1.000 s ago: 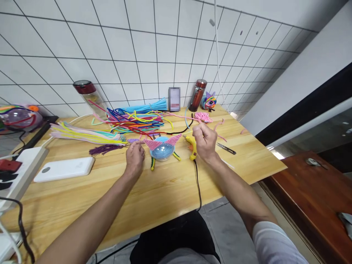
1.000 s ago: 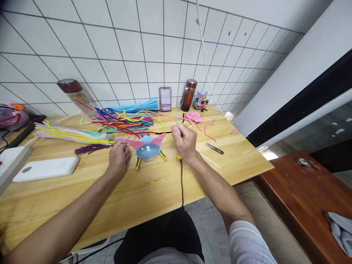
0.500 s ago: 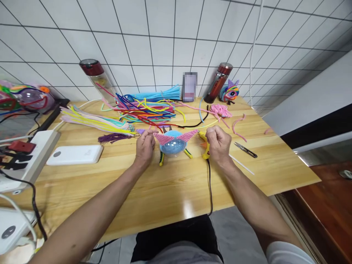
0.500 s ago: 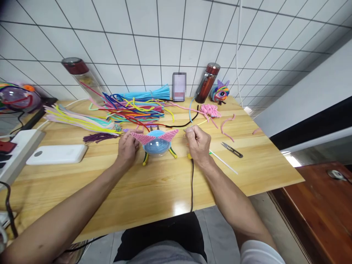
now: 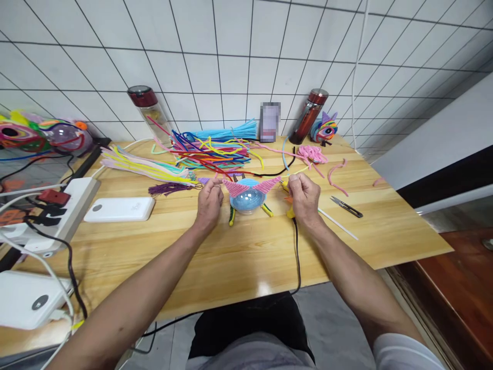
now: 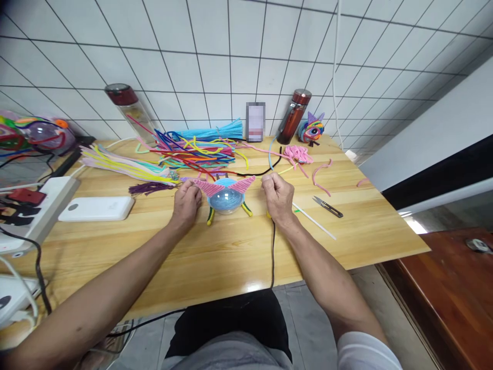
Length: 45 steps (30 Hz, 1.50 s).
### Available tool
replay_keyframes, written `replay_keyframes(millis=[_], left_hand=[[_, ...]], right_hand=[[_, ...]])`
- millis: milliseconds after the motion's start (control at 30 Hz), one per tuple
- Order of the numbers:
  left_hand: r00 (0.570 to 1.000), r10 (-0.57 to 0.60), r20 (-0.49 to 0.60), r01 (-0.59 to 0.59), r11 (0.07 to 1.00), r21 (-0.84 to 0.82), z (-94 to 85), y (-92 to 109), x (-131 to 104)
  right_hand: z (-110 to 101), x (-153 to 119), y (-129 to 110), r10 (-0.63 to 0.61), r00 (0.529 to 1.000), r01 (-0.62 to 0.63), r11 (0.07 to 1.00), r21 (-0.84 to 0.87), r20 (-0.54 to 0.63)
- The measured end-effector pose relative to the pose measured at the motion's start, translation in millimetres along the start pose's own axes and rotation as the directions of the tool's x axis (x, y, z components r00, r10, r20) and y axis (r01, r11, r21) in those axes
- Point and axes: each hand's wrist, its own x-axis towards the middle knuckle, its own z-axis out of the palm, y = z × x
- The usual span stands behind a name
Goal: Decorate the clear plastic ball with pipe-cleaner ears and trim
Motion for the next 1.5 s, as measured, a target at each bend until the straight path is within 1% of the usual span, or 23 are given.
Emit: replay_keyframes(millis=[67, 233, 300, 500, 667, 867, 1000, 1167, 1500], left_hand=[[1.000, 0.016, 0.002, -0.016, 1.000, 0.011, 0.0, 1.0, -0.6], [0.992, 0.121, -0.018, -0.121, 0.992, 0.032, -0.3, 3.8, -2.7], [0.992, 0.127, -0.009, -0.126, 0.992, 0.022, -0.5, 4.4, -3.3], [0.993, 0.113, 0.019, -0.113, 0.993, 0.021, 1.0, 4.2, -2.1], [0.996, 0.087, 0.014, -0.088, 0.993, 0.078, 2.3, 3.9, -2.3], [0.998, 0.059, 0.031, -0.062, 0.992, 0.111, 0.7, 6.5, -5.1], [0.999, 0.013, 0.044, -0.018, 0.993, 0.116, 0.3, 6.2, -4.8], [0.997, -0.046, 0.056, 0.039, 0.993, 0.115, -0.1, 0.6, -2.6], [0.998, -0.043, 0.053, 0.036, 0.991, 0.131, -3.7, -3.4, -2.8]], right_hand=[[0.4, 0.2, -1.2, 0.000, 1.000, 0.000, 1.000, 0.006, -0.002], [1.3, 0.6, -1.6, -0.006, 1.000, 0.006, 1.000, 0.019, -0.025], [1.4, 0.5, -0.1, -0.005, 1.000, 0.005, 1.000, 0.016, -0.031], [2.1, -0.3, 3.0, -0.005, 0.999, 0.006, 1.000, 0.027, -0.033], [1.5, 0.3, 2.8, -0.004, 0.999, 0.004, 1.000, 0.008, -0.035], [1.6, 0.9, 2.6, -0.018, 1.000, 0.019, 0.999, 0.033, -0.021], [2.0, 1.2, 1.0, 0.000, 1.000, 0.000, 1.000, 0.017, -0.005], [1.5, 1.1, -1.8, 0.004, 1.000, -0.004, 1.000, 0.023, -0.002], [1.5, 1.2, -5.9, 0.008, 1.000, -0.008, 1.000, 0.011, 0.000]])
